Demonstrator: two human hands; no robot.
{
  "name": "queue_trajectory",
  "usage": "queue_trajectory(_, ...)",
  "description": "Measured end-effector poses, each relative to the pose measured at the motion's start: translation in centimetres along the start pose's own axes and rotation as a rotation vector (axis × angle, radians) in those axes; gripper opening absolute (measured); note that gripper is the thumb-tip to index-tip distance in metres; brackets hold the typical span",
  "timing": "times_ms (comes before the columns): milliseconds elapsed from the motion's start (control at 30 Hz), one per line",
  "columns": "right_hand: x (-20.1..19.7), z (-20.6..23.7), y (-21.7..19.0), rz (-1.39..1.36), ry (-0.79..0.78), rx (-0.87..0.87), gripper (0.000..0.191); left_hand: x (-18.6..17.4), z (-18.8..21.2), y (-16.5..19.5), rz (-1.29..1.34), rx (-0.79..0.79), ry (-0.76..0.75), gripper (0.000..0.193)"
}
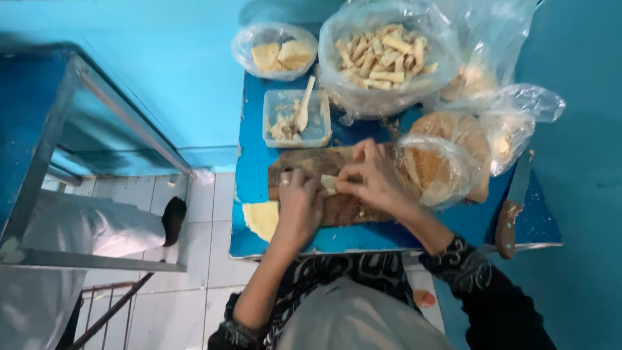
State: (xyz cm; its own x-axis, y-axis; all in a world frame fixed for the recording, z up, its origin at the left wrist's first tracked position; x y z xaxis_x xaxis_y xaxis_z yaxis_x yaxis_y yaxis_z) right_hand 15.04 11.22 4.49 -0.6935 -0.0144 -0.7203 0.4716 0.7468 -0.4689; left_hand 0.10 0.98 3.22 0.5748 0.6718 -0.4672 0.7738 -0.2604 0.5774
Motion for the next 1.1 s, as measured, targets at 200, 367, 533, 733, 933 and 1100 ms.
queue_trajectory(200, 0.5, -1.0, 0.4, -0.015, 0.05, 0.027, 0.023, 0.4, -0.8, -0.5, -0.002, -0.13, 0.07, 0.017)
queue_trajectory(367, -1.1, 1.2, -1.9, 0.09, 0.078, -0.1, 0.014, -0.9, -0.1, 0.7, -0.029, 0.068, 0.036, 0.018)
queue_trajectory(533, -1.7, 0.9, -3.5, 0.184, 0.163, -0.2, 0.014, -0.2, 0.3, 1.6, -0.34, 0.301, -0.064, 0.023)
queue_trajectory(733, -1.2, -0.7, -3.0, 0.105, 0.087, -0.011, 0.014, 0.9, -0.7, 1.3, -0.373, 0.26, -0.06, 0.023)
queue_trajectory(933, -0.5, 0.4, -3.7, 0.109, 0.119, -0.067, 0.015, 0.9, -1.6, 0.1, -0.237, 0.039, -0.033, 0.019)
queue_trajectory(1100, 0.3, 0.3, -2.6, 0.155, 0.125, -0.06, 0.011, 0.4, -1.9, -0.3, -0.13, -0.02, 0.068, 0.027)
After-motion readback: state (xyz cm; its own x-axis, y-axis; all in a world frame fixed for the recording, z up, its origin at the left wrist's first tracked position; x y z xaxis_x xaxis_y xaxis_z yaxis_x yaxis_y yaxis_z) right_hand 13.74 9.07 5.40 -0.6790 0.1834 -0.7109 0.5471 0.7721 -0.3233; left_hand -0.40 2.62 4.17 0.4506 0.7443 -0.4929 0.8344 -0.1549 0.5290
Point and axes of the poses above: each hand's wrist, its own z-axis away from the middle knuckle, its own x-axis out of the palm, y = z × x, the point moved 5 cm from there along -z, towards the middle knuckle, and after that the axes turned 12 degrees about y, right-handed, at the moved point
